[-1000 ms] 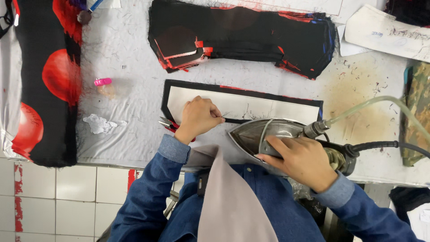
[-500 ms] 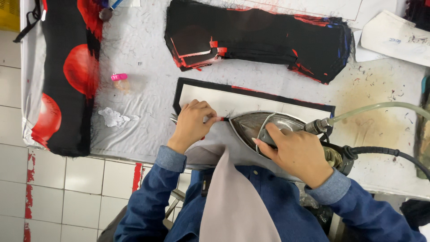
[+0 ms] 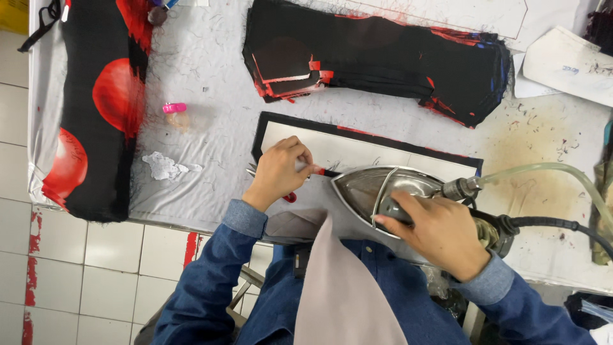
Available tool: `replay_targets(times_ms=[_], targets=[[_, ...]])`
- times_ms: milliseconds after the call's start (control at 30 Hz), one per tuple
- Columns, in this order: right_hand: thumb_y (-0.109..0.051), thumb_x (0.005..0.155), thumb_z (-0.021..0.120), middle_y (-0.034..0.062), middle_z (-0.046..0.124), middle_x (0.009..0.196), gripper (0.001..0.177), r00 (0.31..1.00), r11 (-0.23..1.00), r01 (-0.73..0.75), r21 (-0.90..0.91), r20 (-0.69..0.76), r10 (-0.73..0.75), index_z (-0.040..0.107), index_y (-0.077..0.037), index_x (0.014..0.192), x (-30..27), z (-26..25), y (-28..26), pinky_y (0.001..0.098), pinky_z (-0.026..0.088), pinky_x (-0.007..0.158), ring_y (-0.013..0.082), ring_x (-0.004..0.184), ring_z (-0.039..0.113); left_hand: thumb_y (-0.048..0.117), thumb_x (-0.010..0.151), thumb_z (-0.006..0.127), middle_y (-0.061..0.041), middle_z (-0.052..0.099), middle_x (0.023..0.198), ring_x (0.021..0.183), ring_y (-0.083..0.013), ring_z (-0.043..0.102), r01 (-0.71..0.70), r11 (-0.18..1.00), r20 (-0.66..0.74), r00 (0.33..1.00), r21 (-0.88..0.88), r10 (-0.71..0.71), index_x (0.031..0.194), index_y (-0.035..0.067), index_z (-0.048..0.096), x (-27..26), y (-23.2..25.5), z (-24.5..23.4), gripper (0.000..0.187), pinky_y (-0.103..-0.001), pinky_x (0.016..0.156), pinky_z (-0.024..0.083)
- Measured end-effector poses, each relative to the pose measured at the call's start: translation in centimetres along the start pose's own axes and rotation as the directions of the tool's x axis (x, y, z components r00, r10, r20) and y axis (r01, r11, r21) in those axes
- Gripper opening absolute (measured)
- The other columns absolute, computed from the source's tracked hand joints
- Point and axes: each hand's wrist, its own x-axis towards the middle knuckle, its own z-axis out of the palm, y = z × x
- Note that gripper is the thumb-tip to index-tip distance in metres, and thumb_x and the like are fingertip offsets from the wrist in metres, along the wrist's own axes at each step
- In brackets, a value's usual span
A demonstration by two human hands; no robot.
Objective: The person places a white paper pattern onto a piece of black fabric with red designs, aligns it, and uses a steam iron to press the pattern onto the fabric. They repeat this process with additional fabric pieces, using a red tool to trim or adjust the pattern edges before ironing.
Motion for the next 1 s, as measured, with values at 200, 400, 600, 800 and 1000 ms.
replay_targets(times_ms=[200, 400, 600, 800, 1000], targets=[[-0.050, 0.087, 0.054, 0.0003, 0.058, 0.056, 0.034, 0.978, 0.988, 0.145, -0.059, -0.143, -0.152, 0.060, -0.018, 0.096, 3.1, -0.2, -3.6, 0.0269, 0.050, 0.052, 0.0188, 0.055, 0.065, 0.024, 0.070, 0.078, 0.000, 0.055, 0.070, 0.067, -0.0197, 0.059, 0.075, 0.991, 0.006, 0.997, -0.110, -0.075, 0.073, 0.012, 0.063, 0.6, -0.8, 0.1, 0.019, -0.030, 0.061, 0.048], [-0.051, 0.090, 0.050, -0.0033, 0.045, 0.045, 0.034, 0.977, 0.990, 0.112, -0.088, -0.173, -0.126, 0.055, -0.017, 0.089, 5.2, -1.0, -5.2, 0.0263, 0.048, 0.045, 0.0171, 0.041, 0.058, 0.007, 0.085, 0.063, -0.002, 0.057, 0.078, 0.065, -0.0179, 0.062, 0.110, 0.959, -0.227, 0.959, -0.262, -0.172, 0.093, 0.012, 0.065, -1.3, 0.0, -1.0, 0.011, -0.024, 0.059, 0.052], [-0.051, 0.088, 0.053, -0.0022, 0.043, 0.043, 0.033, 0.968, 0.987, 0.129, -0.094, -0.205, -0.146, 0.053, -0.018, 0.086, 7.3, -1.4, -6.2, 0.0288, 0.047, 0.042, 0.0201, 0.038, 0.057, -0.003, 0.091, 0.045, -0.010, 0.059, 0.084, 0.079, -0.0233, 0.065, 0.194, 0.903, -0.310, 0.894, -0.384, -0.324, 0.106, 0.006, 0.059, -2.5, 0.2, -1.3, 0.023, -0.030, 0.072, 0.054], [-0.055, 0.086, 0.050, 0.0029, 0.053, 0.048, 0.035, 0.996, 0.998, 0.055, -0.016, -0.069, -0.056, 0.054, -0.020, 0.091, 6.1, -1.6, -5.0, 0.0364, 0.050, 0.046, 0.0280, 0.046, 0.062, -0.002, 0.094, 0.037, -0.012, 0.056, 0.085, 0.082, -0.0229, 0.062, 0.265, 0.875, -0.252, 0.888, -0.406, -0.385, 0.109, 0.004, 0.054, -2.4, -0.1, -1.0, 0.023, -0.031, 0.079, 0.055], [-0.061, 0.086, 0.039, 0.0042, 0.061, 0.054, 0.041, 0.973, 0.984, -0.134, -0.114, 0.171, 0.153, 0.051, -0.026, 0.103, 3.0, -1.8, -0.6, 0.0389, 0.053, 0.057, 0.0297, 0.060, 0.068, 0.043, 0.060, 0.084, -0.009, 0.045, 0.100, 0.097, -0.0278, 0.052, 0.333, 0.941, -0.089, 0.937, -0.063, -0.338, 0.123, 0.009, 0.043, -1.5, 3.4, -2.2, 0.082, -0.041, 0.085, 0.053]])
